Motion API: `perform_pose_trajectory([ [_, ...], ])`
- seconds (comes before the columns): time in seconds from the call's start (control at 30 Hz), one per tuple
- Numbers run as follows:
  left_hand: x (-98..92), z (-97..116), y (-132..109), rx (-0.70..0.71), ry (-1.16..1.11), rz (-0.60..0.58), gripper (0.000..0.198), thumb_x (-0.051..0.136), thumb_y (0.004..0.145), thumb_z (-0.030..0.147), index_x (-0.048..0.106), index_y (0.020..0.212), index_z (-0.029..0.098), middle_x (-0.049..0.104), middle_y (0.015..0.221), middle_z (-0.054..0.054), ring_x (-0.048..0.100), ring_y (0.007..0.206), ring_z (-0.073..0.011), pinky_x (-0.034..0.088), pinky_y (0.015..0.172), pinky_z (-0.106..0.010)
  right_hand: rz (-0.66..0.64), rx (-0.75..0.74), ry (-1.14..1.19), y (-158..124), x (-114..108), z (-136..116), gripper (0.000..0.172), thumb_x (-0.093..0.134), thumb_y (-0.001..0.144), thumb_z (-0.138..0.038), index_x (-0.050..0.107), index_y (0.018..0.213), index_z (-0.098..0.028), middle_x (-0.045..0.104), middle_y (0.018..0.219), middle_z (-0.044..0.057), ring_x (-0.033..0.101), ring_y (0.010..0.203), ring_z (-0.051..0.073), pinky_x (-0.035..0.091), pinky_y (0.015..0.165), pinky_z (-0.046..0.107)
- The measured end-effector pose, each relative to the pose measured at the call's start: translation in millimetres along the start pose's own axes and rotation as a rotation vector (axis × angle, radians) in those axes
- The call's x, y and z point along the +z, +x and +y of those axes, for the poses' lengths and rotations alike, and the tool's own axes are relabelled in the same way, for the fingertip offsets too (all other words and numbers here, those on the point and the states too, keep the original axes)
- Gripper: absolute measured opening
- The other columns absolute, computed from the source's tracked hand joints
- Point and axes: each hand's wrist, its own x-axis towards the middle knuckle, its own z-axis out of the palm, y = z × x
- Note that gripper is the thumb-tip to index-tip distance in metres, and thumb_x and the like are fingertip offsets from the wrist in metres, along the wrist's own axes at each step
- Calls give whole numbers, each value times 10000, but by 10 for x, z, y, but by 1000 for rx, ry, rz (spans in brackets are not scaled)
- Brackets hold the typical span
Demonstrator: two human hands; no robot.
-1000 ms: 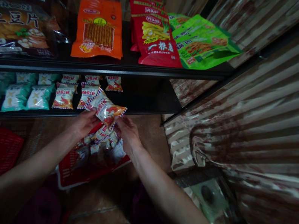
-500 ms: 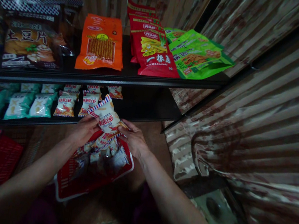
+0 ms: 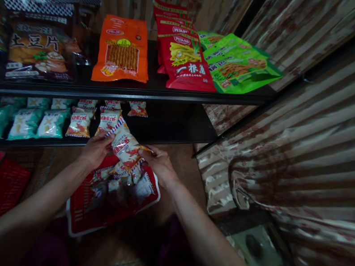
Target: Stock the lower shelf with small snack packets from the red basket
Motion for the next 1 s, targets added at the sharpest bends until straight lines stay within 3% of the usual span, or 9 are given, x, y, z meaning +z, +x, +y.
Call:
perform_pose_trajectory([
  [0.07,5,20,-14,4,2,-4,338,846,486,273,672,747,146,641,669,19,560,558,-93,470,531,-237,-1,-2,-25,-14,22,-42,423,797,635,-373,709,1015,-209,736,959,49,662,834,177,522,772,321],
  [0.17,30,67,-73,-21,60,-101,348,855,476,291,673,735,147,653,681,11,580,591,-110,487,570,-255,42,-53,10,-5,58,-93,398,792,645,-370,706,1007,-227,725,989,36,649,868,157,507,790,294],
  [0.4,3,-40,-137,-102,337,-358,333,813,594,357,694,851,184,658,719,14,594,625,-113,478,607,-240,-15,-108,-21,75,85,-100,252,771,634,-384,738,789,-190,709,748,5,595,662,116,466,658,259],
  [0.53,-23,-86,-123,-76,343,-345,411,780,651,382,665,1009,216,667,821,4,608,695,-120,495,648,-250,119,-90,-4,111,107,-70,182,764,607,-347,740,704,-194,692,657,-6,559,575,104,444,598,257],
  [0.77,12,-81,-166,-29,304,-319,612,754,692,368,532,1249,244,652,1051,-46,635,899,-182,521,776,-333,265,-74,118,156,81,-85,173,782,562,-314,725,658,-182,697,659,2,574,591,119,471,622,279],
  [1.0,49,-128,-204,-22,325,-311,726,760,686,296,449,1340,242,654,1060,-70,641,945,-199,501,864,-370,378,-25,175,199,27,-89,173,767,580,-292,694,666,-162,672,612,-4,569,550,114,462,573,266],
])
